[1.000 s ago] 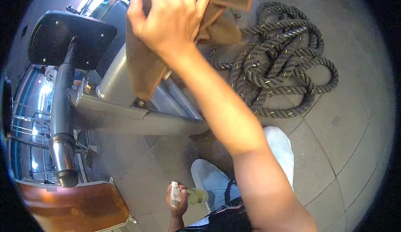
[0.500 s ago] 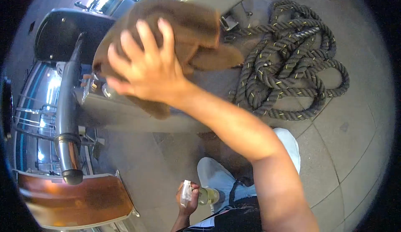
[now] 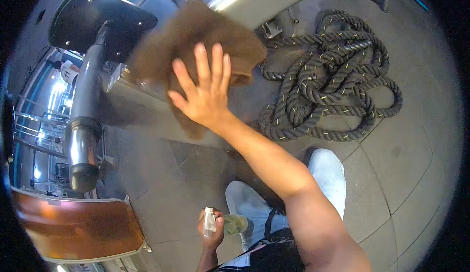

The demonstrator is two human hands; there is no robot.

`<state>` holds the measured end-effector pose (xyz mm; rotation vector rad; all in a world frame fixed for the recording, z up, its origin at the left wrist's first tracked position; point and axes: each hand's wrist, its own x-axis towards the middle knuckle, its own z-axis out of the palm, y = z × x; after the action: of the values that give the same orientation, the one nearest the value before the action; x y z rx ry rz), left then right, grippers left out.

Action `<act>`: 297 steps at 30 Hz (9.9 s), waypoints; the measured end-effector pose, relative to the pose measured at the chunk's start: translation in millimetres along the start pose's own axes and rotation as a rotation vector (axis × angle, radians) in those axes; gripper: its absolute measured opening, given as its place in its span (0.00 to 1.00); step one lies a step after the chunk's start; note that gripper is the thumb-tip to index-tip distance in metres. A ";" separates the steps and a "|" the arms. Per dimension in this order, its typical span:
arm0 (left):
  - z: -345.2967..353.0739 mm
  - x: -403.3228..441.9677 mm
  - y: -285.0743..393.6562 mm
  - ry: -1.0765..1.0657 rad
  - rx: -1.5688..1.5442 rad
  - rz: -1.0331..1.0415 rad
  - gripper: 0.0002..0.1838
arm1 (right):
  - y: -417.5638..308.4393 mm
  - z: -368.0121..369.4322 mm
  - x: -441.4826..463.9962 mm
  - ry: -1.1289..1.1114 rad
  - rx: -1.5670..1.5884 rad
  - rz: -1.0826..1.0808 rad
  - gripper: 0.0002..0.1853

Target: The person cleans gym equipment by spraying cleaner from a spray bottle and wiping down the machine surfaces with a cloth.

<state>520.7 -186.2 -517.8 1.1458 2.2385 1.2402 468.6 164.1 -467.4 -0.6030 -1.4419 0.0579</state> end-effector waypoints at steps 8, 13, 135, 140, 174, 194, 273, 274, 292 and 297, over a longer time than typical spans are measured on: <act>-1.4 -12.1 -3.4 -0.019 0.012 0.007 0.09 | 39.6 -29.4 111.9 -0.062 -0.083 -0.160 0.39; 2.2 -13.3 -2.4 0.020 -0.080 -0.021 0.09 | 32.8 -4.5 112.1 0.148 -0.088 -0.043 0.21; 100.7 44.9 -72.2 0.461 -0.131 0.130 0.11 | -97.8 32.7 -15.2 -1.000 0.245 -0.920 0.08; 132.3 62.1 -78.9 0.550 -0.159 0.097 0.10 | -91.5 16.8 -44.4 -1.290 0.043 -1.051 0.12; 171.1 72.1 -148.5 0.485 -0.098 -0.284 0.13 | 8.0 -20.0 -179.0 -1.766 -0.144 -1.148 0.28; 168.5 72.9 -158.9 0.593 -0.164 -0.386 0.13 | 29.9 -2.0 -265.0 -2.280 -0.340 -1.070 0.43; 55.3 -32.1 -56.0 0.419 -0.340 -0.270 0.11 | 19.1 -16.2 122.7 0.093 -0.124 0.143 0.32; 53.1 -32.3 -56.9 0.415 -0.319 -0.266 0.11 | 22.8 -14.3 124.2 0.132 -0.125 0.161 0.31; 50.6 8.0 -31.2 0.297 -0.164 -0.191 0.16 | 57.6 -30.1 152.5 -0.033 -0.003 0.094 0.25; 58.9 34.2 -4.6 0.259 -0.134 -0.088 0.14 | 21.9 -24.5 49.7 -0.084 0.283 0.037 0.21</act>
<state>533.6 -128.4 -551.7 0.8709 2.3150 1.5517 506.2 193.5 -431.7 -0.3982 -1.4709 0.3150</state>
